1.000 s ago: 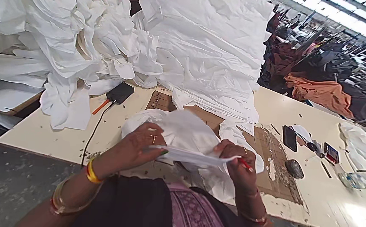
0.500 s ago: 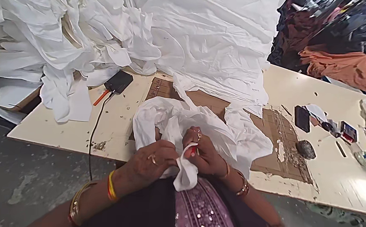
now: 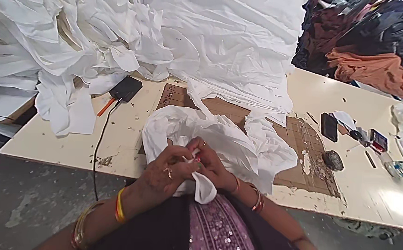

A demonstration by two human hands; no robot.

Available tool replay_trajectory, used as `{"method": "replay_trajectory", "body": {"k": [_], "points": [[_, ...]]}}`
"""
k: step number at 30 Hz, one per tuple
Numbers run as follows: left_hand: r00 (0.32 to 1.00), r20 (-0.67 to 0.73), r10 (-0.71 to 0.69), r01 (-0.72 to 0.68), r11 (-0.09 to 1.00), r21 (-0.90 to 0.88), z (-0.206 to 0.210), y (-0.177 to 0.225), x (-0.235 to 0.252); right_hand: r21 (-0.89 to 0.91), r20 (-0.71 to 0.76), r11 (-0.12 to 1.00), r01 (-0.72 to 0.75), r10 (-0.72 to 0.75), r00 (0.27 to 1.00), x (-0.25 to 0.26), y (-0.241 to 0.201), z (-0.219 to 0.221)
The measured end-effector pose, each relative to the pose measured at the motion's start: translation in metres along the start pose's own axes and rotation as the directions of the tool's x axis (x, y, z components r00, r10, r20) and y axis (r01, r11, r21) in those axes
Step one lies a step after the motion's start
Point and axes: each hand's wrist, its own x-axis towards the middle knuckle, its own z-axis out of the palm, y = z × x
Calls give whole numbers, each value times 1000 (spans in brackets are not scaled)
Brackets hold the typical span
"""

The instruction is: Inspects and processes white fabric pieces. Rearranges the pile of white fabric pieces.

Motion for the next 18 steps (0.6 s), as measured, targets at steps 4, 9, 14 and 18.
{"method": "replay_trajectory", "body": {"k": [4,9,14,18], "points": [[999,-31,-30,31,999,35,2,-4,-1,-194,-421,981,3,-86,903,4,6,-3],[993,-103,-61,79,981,180,-3,-5,-4,-763,-92,626,160,-350,932,-2,-37,-25],[997,-67,-30,56,901,430,-7,-1,-3,-962,265,-26,273,-345,900,-7,-49,-15],[1000,-25,-15,26,866,499,-8,1,-4,-979,197,-11,204,-305,932,-4,-50,-16]]}}
